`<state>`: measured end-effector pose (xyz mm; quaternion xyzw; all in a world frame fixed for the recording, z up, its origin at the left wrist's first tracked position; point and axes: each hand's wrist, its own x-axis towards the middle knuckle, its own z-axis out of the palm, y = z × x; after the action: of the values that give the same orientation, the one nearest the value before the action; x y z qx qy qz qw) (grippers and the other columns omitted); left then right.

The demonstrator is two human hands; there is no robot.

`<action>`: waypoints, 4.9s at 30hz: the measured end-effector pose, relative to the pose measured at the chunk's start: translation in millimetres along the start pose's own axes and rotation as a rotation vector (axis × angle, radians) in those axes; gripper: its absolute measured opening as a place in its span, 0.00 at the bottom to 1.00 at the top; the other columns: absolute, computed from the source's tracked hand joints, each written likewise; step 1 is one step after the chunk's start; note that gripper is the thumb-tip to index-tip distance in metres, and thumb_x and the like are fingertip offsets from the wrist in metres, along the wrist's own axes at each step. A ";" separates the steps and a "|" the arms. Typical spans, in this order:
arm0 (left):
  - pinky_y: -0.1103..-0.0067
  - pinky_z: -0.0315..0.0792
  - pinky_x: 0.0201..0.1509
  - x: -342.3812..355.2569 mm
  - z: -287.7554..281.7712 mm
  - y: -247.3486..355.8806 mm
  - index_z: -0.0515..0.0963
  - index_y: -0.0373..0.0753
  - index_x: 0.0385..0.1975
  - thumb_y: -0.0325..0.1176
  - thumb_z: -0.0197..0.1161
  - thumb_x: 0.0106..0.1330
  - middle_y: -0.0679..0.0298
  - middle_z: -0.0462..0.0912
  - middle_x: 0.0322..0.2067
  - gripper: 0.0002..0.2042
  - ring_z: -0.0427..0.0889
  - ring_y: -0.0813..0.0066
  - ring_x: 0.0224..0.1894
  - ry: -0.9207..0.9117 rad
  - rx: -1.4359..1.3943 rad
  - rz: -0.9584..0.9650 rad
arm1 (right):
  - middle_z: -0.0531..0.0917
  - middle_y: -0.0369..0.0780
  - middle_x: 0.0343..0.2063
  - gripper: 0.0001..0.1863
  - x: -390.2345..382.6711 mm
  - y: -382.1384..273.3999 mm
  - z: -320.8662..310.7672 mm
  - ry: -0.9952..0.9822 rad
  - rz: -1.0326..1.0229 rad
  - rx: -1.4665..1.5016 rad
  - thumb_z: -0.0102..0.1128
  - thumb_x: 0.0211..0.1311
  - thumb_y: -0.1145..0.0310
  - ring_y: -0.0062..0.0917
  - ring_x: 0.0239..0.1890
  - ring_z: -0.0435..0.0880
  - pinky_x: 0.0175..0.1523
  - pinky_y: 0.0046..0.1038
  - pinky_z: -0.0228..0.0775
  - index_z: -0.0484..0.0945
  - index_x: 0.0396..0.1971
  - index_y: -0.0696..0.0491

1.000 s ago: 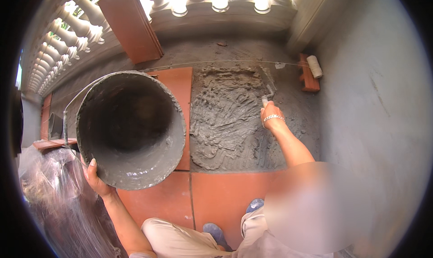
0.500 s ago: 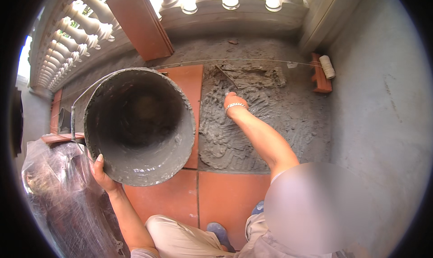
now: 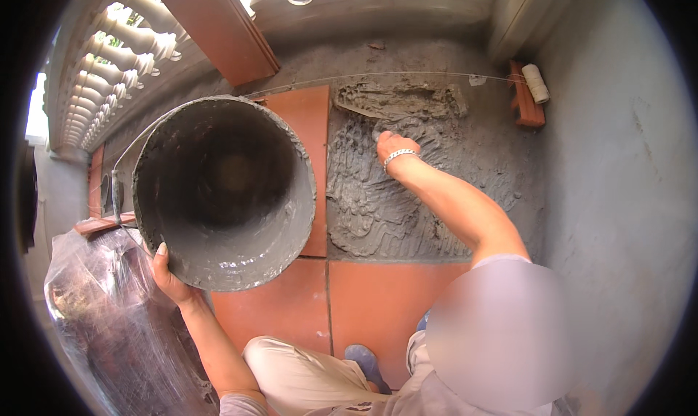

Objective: The person spreads cement on the floor using a trowel, places red tiles, and taps them with a rubber mallet to level and secure them. The person repeatedly scoops cement from a bucket and spreads it before laying each tile.

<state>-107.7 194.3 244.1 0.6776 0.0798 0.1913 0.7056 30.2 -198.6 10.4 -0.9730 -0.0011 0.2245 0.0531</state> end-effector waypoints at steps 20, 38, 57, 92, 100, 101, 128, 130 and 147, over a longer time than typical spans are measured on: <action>0.72 0.70 0.61 -1.2 -11.0 -5.3 0.64 0.30 0.65 0.30 0.54 0.60 0.54 0.75 0.55 0.30 0.77 0.66 0.55 0.009 -0.073 -0.048 | 0.85 0.54 0.41 0.17 -108.5 31.9 -29.6 -0.307 -0.221 0.078 0.53 0.69 0.61 0.47 0.45 0.85 0.50 0.43 0.77 0.75 0.47 0.59; 0.73 0.78 0.50 -2.3 -16.6 -8.5 0.75 0.29 0.52 0.34 0.53 0.67 0.57 0.83 0.43 0.18 0.83 0.67 0.42 0.032 -0.043 -0.018 | 0.83 0.55 0.45 0.23 -129.7 148.2 -5.8 -0.016 0.519 0.423 0.56 0.68 0.55 0.49 0.51 0.82 0.56 0.42 0.74 0.78 0.49 0.60; 0.73 0.78 0.48 -4.3 -23.3 -5.5 0.75 0.27 0.52 0.35 0.53 0.68 0.56 0.83 0.43 0.19 0.84 0.68 0.43 -0.017 -0.015 -0.107 | 0.83 0.58 0.44 0.22 -178.8 158.3 28.0 0.002 0.599 0.444 0.55 0.67 0.57 0.52 0.49 0.82 0.55 0.46 0.73 0.73 0.50 0.61; 0.72 0.56 0.73 -26.9 31.4 -0.2 0.54 0.25 0.70 0.22 0.55 0.57 0.52 0.66 0.65 0.36 0.64 0.66 0.69 -0.101 0.036 0.154 | 0.81 0.51 0.44 0.17 -128.2 -144.0 -126.8 -0.065 -0.535 0.048 0.57 0.60 0.74 0.49 0.46 0.83 0.50 0.41 0.78 0.70 0.50 0.58; 0.70 0.56 0.73 -50.6 30.5 -10.7 0.54 0.24 0.69 0.20 0.57 0.56 0.49 0.63 0.66 0.37 0.62 0.63 0.70 -0.185 0.071 0.205 | 0.76 0.43 0.60 0.18 -93.8 -231.2 -54.1 -0.119 -0.267 -0.162 0.52 0.70 0.66 0.38 0.59 0.79 0.47 0.43 0.81 0.81 0.55 0.50; 0.70 0.55 0.73 -51.5 28.5 -11.9 0.54 0.24 0.69 0.21 0.58 0.56 0.48 0.63 0.66 0.37 0.62 0.63 0.70 -0.185 0.083 0.212 | 0.76 0.41 0.60 0.17 -97.4 -232.1 -48.6 -0.173 -0.217 -0.060 0.55 0.68 0.66 0.40 0.59 0.79 0.42 0.47 0.82 0.81 0.55 0.49; 0.67 0.54 0.74 -56.4 -10.2 -19.2 0.56 0.29 0.71 0.20 0.60 0.54 0.51 0.64 0.68 0.39 0.62 0.61 0.71 -0.347 0.183 0.264 | 0.82 0.40 0.28 0.24 -94.7 -227.8 -12.8 -0.799 -0.185 0.971 0.48 0.73 0.50 0.24 0.22 0.79 0.24 0.26 0.75 0.78 0.37 0.58; 0.67 0.54 0.74 -56.8 -10.8 -20.1 0.58 0.30 0.70 0.20 0.60 0.54 0.51 0.63 0.69 0.38 0.62 0.60 0.71 -0.334 0.172 0.288 | 0.82 0.40 0.27 0.25 -92.7 -219.8 -8.7 -0.764 -0.090 0.928 0.48 0.72 0.48 0.24 0.21 0.78 0.24 0.27 0.74 0.78 0.36 0.58; 0.68 0.59 0.71 -64.9 5.3 -12.2 0.72 0.31 0.62 0.18 0.62 0.53 0.45 0.71 0.63 0.30 0.64 0.54 0.70 -0.231 0.291 0.209 | 0.85 0.50 0.32 0.19 -104.9 -181.8 -53.4 -0.327 -0.304 0.474 0.50 0.71 0.59 0.39 0.32 0.85 0.38 0.40 0.77 0.80 0.46 0.59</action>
<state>-163.0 164.8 222.9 0.7945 -0.0457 0.1710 0.5810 -36.8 -26.1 122.8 -0.8733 -0.1026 0.3613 0.3103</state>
